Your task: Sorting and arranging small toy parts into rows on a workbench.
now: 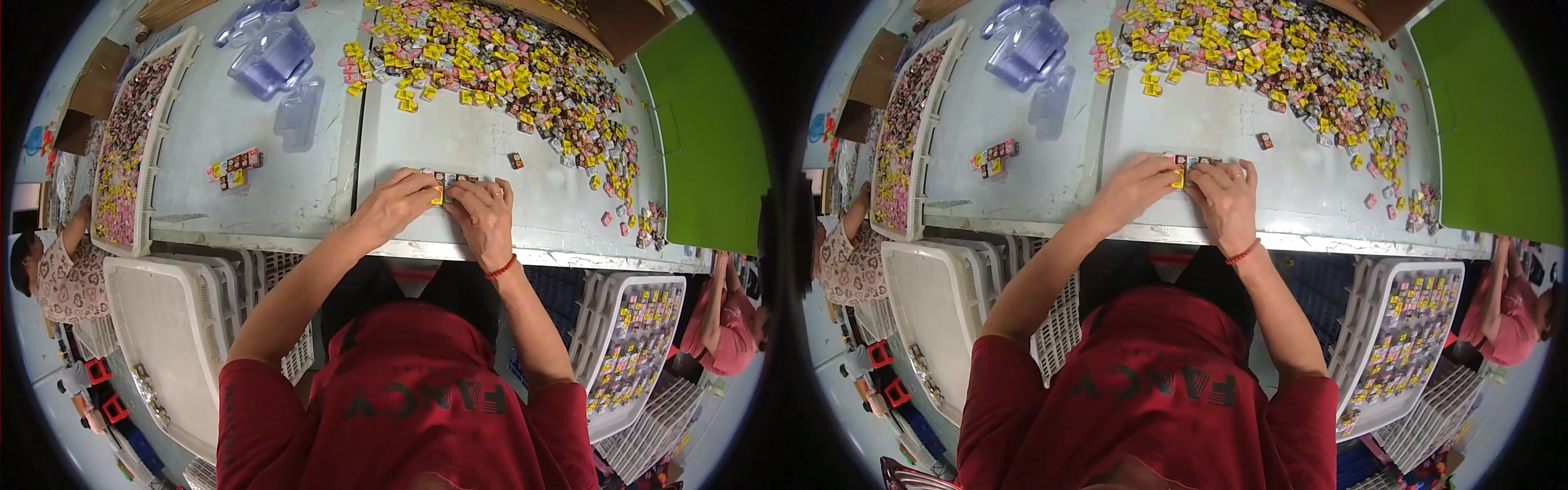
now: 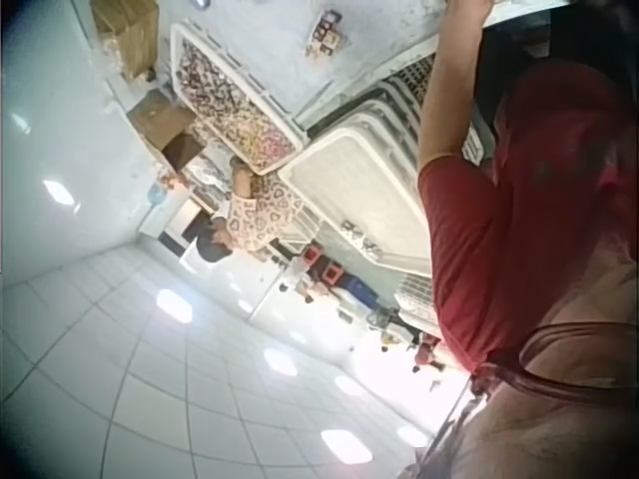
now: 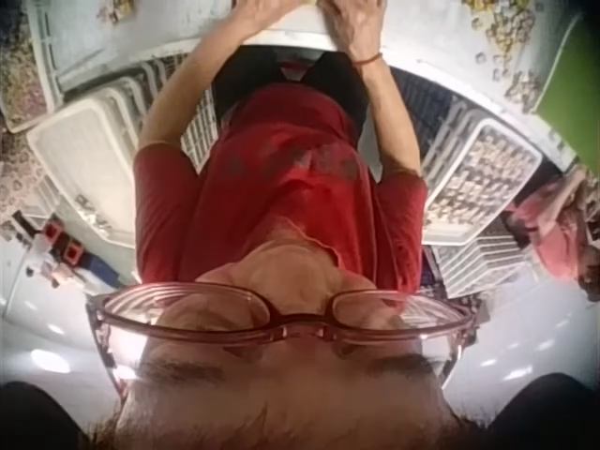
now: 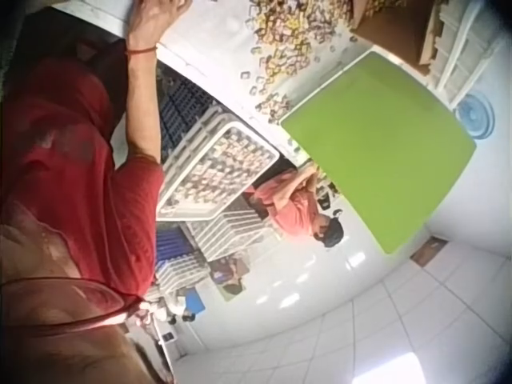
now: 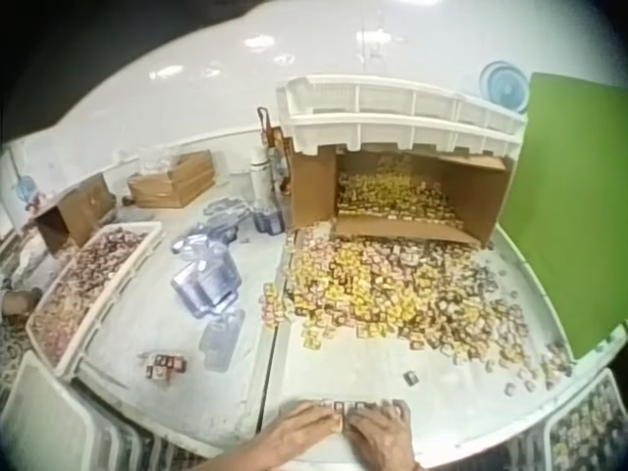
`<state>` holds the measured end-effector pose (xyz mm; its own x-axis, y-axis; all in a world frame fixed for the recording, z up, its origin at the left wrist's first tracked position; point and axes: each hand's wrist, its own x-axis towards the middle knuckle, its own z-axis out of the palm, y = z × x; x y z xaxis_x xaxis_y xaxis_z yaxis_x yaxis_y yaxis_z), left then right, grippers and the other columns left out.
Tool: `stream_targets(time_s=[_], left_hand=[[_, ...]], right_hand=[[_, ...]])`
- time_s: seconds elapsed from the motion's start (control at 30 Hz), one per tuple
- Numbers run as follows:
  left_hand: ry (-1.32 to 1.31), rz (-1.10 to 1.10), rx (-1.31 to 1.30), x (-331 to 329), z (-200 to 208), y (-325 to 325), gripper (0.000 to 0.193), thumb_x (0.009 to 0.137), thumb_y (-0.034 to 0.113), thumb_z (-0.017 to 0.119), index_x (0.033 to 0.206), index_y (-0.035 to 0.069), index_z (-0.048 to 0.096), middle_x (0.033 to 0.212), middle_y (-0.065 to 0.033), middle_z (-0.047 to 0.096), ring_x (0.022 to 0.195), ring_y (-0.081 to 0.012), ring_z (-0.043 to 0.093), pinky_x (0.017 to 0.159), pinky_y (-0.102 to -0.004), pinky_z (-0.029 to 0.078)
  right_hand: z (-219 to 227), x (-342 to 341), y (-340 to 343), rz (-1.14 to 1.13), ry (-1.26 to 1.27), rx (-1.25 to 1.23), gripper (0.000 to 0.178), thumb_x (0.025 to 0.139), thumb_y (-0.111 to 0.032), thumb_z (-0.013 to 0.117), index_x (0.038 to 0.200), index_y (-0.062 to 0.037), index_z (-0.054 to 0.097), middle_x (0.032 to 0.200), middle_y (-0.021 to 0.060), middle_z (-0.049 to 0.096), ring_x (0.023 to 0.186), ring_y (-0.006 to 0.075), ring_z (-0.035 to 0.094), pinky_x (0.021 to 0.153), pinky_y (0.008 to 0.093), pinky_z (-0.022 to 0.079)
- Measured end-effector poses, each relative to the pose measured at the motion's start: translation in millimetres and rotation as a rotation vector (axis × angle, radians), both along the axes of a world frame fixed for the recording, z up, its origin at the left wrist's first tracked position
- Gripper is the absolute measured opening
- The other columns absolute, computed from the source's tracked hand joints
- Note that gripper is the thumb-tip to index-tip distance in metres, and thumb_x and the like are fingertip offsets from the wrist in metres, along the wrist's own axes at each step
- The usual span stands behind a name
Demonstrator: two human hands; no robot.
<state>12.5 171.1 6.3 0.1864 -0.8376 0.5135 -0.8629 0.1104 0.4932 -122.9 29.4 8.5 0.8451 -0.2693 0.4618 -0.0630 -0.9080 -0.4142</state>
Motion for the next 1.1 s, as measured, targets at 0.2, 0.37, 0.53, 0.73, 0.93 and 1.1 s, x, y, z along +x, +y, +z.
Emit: stream_targets(time_s=[0.2, 0.37, 0.53, 0.73, 0.93, 1.1], left_hand=[[-0.006, 0.016, -0.012, -2, -5, -1, 0.021, 0.075, 0.002, 0.067, 0.096, 0.000, 0.065, 0.104, -0.0097, 0.062, 0.094, -0.0261, 0.059, 0.082, -0.0332, 0.050], [-0.041, 0.003, -0.026, 1, -11, 2, 0.022, 0.072, 0.004, 0.070, 0.094, 0.001, 0.066, 0.103, -0.0084, 0.063, 0.094, -0.0253, 0.059, 0.083, -0.0325, 0.051], [-0.050, 0.010, -0.053, -1, -16, 5, 0.022, 0.070, 0.005, 0.072, 0.091, 0.002, 0.068, 0.104, -0.0072, 0.064, 0.096, -0.0244, 0.059, 0.083, -0.0314, 0.051], [-0.078, 0.091, -0.049, -13, -8, 8, 0.023, 0.070, 0.004, 0.072, 0.092, 0.002, 0.067, 0.103, -0.0073, 0.064, 0.098, -0.0257, 0.059, 0.083, -0.0331, 0.052], [0.031, 0.226, -0.055, -19, -6, 14, 0.021, 0.070, 0.002, 0.071, 0.091, 0.002, 0.068, 0.098, -0.0080, 0.063, 0.098, -0.0262, 0.060, 0.085, -0.0343, 0.051], [0.036, 0.266, -0.074, -18, -10, 14, 0.015, 0.069, 0.005, 0.073, 0.084, 0.004, 0.069, 0.097, -0.0061, 0.065, 0.096, -0.0256, 0.060, 0.083, -0.0340, 0.051]], right_hand=[[-6, -6, 0, -0.011, -0.079, -0.039, 0.023, 0.071, -0.014, 0.074, 0.093, -0.0117, 0.067, 0.101, -0.0015, 0.065, 0.090, 0.0190, 0.058, 0.094, 0.0463, 0.036], [-3, -9, 8, -0.001, -0.016, -0.090, 0.027, 0.074, -0.012, 0.073, 0.100, -0.0113, 0.067, 0.108, 0.0004, 0.065, 0.098, 0.0214, 0.056, 0.096, 0.0454, 0.036], [1, -16, 19, -0.035, 0.045, -0.118, 0.031, 0.075, -0.012, 0.071, 0.106, -0.0097, 0.066, 0.111, 0.0003, 0.064, 0.101, 0.0219, 0.055, 0.097, 0.0464, 0.035], [-6, -18, 26, -0.082, 0.027, -0.102, 0.036, 0.075, -0.011, 0.071, 0.111, -0.0072, 0.065, 0.117, 0.0061, 0.059, 0.110, 0.0267, 0.051, 0.100, 0.0487, 0.033], [-5, -20, 27, -0.059, 0.047, -0.096, 0.038, 0.075, -0.011, 0.071, 0.112, -0.0068, 0.064, 0.117, 0.0084, 0.056, 0.112, 0.0285, 0.049, 0.099, 0.0500, 0.033], [-5, -20, 26, -0.064, 0.049, -0.100, 0.039, 0.075, -0.012, 0.071, 0.113, -0.0070, 0.063, 0.116, 0.0073, 0.056, 0.112, 0.0280, 0.049, 0.100, 0.0502, 0.032]])
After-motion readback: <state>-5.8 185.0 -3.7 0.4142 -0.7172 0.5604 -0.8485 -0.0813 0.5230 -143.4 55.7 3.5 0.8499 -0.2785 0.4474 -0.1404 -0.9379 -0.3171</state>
